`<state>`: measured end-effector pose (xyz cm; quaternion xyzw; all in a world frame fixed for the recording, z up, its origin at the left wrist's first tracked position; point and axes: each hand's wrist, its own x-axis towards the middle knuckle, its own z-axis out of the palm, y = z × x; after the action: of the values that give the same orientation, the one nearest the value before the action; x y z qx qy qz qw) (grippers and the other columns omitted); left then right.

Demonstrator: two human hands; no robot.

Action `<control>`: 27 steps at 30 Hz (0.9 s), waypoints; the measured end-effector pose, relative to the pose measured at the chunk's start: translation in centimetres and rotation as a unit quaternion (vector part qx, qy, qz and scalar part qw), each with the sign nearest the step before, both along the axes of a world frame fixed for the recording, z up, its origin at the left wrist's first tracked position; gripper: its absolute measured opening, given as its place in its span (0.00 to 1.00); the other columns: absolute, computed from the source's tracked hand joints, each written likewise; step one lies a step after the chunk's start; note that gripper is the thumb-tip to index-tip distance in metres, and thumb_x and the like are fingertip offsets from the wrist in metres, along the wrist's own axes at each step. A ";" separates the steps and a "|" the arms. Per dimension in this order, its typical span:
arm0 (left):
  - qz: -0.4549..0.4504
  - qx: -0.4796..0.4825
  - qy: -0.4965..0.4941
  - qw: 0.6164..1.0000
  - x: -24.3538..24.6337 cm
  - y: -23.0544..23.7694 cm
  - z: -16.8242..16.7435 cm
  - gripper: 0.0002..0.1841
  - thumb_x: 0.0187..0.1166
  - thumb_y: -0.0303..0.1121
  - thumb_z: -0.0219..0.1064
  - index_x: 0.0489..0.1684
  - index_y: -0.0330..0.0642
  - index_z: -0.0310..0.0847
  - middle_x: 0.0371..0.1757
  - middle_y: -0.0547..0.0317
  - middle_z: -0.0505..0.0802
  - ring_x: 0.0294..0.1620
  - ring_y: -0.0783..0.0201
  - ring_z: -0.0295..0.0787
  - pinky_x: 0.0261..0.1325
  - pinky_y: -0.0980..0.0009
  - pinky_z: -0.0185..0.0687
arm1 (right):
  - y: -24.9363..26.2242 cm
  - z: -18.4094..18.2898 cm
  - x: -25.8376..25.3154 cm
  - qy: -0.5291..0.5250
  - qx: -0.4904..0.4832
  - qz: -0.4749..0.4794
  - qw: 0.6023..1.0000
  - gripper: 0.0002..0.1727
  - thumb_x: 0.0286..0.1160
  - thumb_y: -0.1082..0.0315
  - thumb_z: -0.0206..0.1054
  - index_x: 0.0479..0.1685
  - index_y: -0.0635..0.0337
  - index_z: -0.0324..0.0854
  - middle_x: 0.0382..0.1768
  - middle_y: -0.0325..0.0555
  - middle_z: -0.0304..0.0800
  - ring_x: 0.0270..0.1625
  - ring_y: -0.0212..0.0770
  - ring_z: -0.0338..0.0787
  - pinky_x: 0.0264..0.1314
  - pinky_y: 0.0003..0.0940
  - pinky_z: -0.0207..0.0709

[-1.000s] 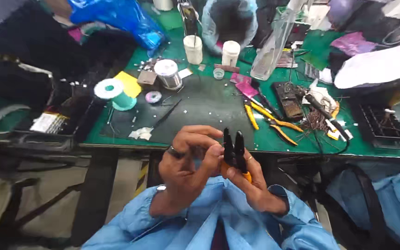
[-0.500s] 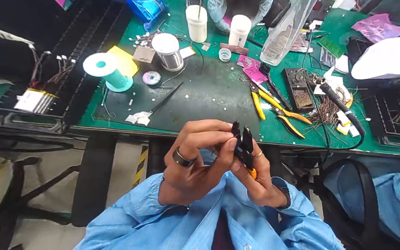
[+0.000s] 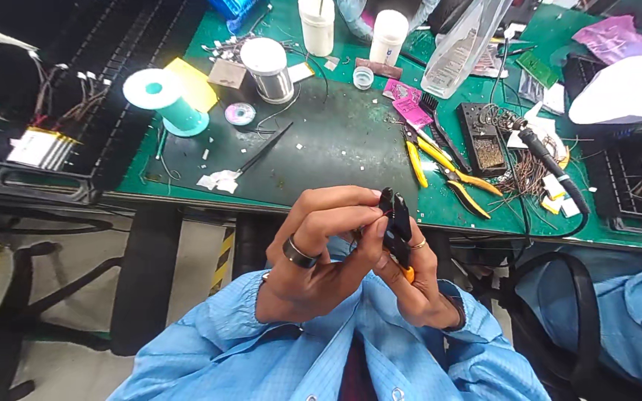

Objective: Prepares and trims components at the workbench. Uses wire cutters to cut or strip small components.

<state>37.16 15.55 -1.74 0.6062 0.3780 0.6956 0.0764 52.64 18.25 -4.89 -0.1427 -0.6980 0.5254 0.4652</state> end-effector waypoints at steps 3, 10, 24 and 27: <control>0.001 0.001 -0.002 1.000 0.0 0.0 0.0 0.07 0.76 0.23 0.73 0.47 0.42 0.86 0.57 0.59 0.92 0.54 0.66 0.93 0.49 0.75 0.93 | 0.0 -0.1 0.0 -0.002 -0.001 -0.008 1.000 0.19 0.90 0.67 0.57 0.69 0.75 0.70 0.45 0.43 0.85 0.40 0.19 0.80 0.44 0.16 0.77; 0.006 -0.009 0.001 1.000 -0.2 0.1 -0.2 0.06 0.79 0.25 0.71 0.48 0.42 0.86 0.53 0.61 0.92 0.53 0.69 0.92 0.51 0.75 0.92 | 0.2 -0.2 -0.1 -0.014 0.026 -0.032 0.999 0.17 0.89 0.68 0.59 0.67 0.73 0.71 0.47 0.44 0.86 0.43 0.20 0.82 0.47 0.17 0.80; -0.109 -0.068 -0.145 0.981 -0.9 0.3 0.5 0.02 0.83 0.27 0.67 0.45 0.46 0.83 0.42 0.70 0.92 0.43 0.74 0.89 0.49 0.76 0.87 | 2.8 0.5 1.7 -0.003 -0.036 -0.167 0.985 0.18 0.86 0.64 0.62 0.67 0.64 0.75 0.34 0.33 0.83 0.29 0.23 0.78 0.30 0.21 0.76; -0.139 -0.080 -0.160 0.974 -1.9 -0.4 1.0 0.02 0.83 0.29 0.68 0.45 0.46 0.85 0.41 0.69 0.92 0.44 0.72 0.89 0.52 0.74 0.87 | 4.2 0.6 3.2 0.040 -0.021 -0.230 0.972 0.17 0.87 0.63 0.61 0.69 0.60 0.73 0.33 0.33 0.81 0.28 0.27 0.78 0.28 0.24 0.76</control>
<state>35.31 15.11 -0.69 0.5259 0.3273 0.7333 0.2802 55.82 22.46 -4.32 -0.2879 -0.6158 0.4243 0.5982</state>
